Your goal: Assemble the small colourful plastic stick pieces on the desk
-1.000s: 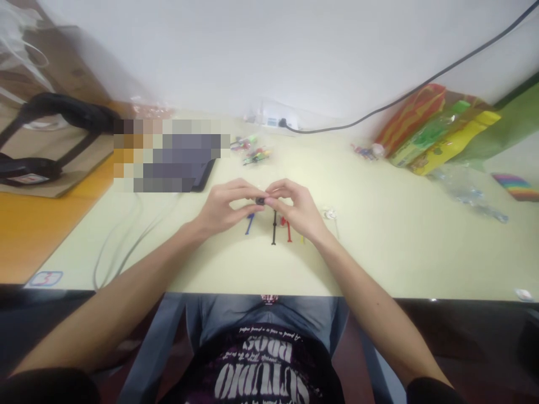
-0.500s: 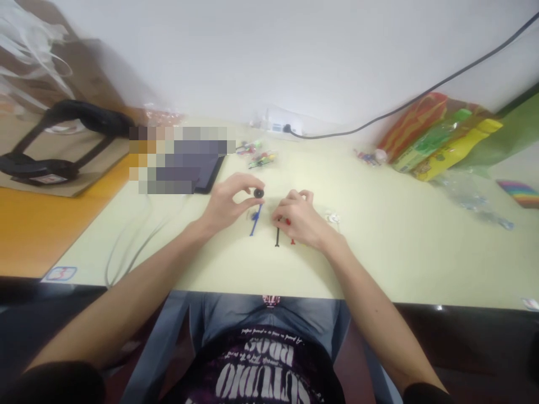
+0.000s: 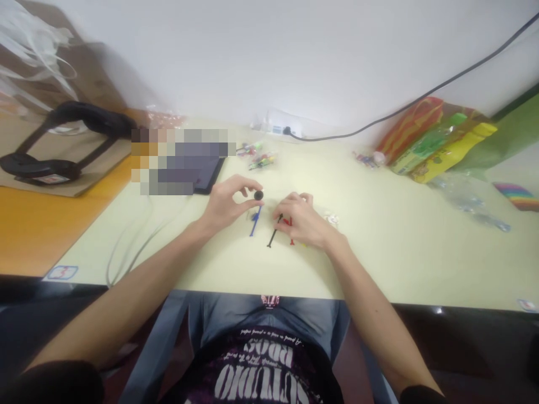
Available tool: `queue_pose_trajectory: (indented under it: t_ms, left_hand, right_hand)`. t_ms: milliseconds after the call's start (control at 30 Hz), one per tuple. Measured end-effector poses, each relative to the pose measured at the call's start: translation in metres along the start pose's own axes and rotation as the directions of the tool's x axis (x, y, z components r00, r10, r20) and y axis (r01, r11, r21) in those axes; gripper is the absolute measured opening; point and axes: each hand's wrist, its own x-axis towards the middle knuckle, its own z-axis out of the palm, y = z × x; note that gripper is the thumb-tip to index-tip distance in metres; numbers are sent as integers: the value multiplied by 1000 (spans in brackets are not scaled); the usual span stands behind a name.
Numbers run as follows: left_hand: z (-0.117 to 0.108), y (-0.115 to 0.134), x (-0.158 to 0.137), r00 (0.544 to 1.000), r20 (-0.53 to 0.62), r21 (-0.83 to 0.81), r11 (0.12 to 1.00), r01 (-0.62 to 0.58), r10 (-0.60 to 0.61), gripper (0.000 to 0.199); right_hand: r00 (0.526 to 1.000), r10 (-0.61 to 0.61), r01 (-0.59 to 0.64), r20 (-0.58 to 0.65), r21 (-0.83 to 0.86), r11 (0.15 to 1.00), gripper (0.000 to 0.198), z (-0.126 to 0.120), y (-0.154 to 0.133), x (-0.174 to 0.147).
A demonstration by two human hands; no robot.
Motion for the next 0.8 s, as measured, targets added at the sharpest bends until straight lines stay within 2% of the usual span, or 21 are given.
queue_pose_trajectory:
  t_ms: [267, 800]
  left_hand:
    - [1, -2, 1, 1000, 0, 31, 999, -5, 5, 37]
    - [3, -4, 0, 1000, 11, 20, 1000, 18, -18, 38]
  right_hand:
    - [999, -5, 6, 46, -14, 1000, 17, 4, 5, 1]
    - [995, -25, 24, 94, 21, 1000, 21, 5, 7, 2]
